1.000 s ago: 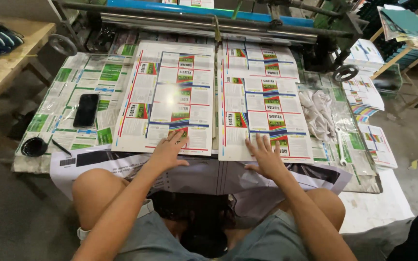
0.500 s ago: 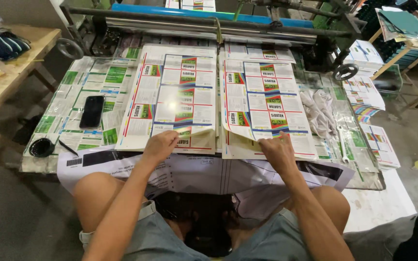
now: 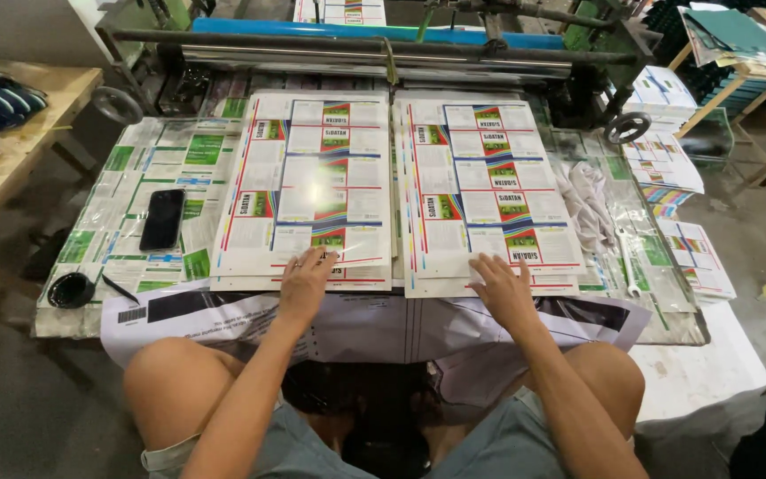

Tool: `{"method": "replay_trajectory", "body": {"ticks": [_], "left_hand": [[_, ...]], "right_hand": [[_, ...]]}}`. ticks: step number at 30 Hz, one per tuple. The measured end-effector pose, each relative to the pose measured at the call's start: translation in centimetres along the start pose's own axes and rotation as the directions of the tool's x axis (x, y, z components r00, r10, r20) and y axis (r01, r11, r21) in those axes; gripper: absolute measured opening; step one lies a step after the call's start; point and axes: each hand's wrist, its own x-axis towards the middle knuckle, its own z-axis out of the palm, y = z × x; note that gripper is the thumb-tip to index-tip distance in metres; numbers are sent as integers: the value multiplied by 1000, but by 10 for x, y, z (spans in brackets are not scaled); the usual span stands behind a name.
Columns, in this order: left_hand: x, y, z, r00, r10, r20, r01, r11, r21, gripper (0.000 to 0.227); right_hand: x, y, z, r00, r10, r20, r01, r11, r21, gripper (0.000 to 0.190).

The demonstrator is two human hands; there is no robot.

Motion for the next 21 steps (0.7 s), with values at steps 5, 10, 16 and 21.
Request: {"method": "replay_trajectory", "body": {"ticks": [5, 10, 16, 21], "left_hand": [[20, -2, 1, 1000, 5, 19, -4, 1000, -24, 41], [45, -20, 23, 998, -31, 52, 36, 993, -110, 40], [78, -29, 35, 992, -95, 83, 109, 976, -188, 38], [103, -45, 57, 987, -113, 115, 131, 976, -171, 40]], "right_hand": [[-3, -10, -4, 942, 238, 239, -214, 969, -120, 77], [4, -3, 15, 899, 293, 326, -258, 955, -149, 84], [16, 2, 24, 909, 301, 288, -267, 952, -151, 85], [23, 3, 24, 903, 310, 298, -276, 949, -153, 89]]}}
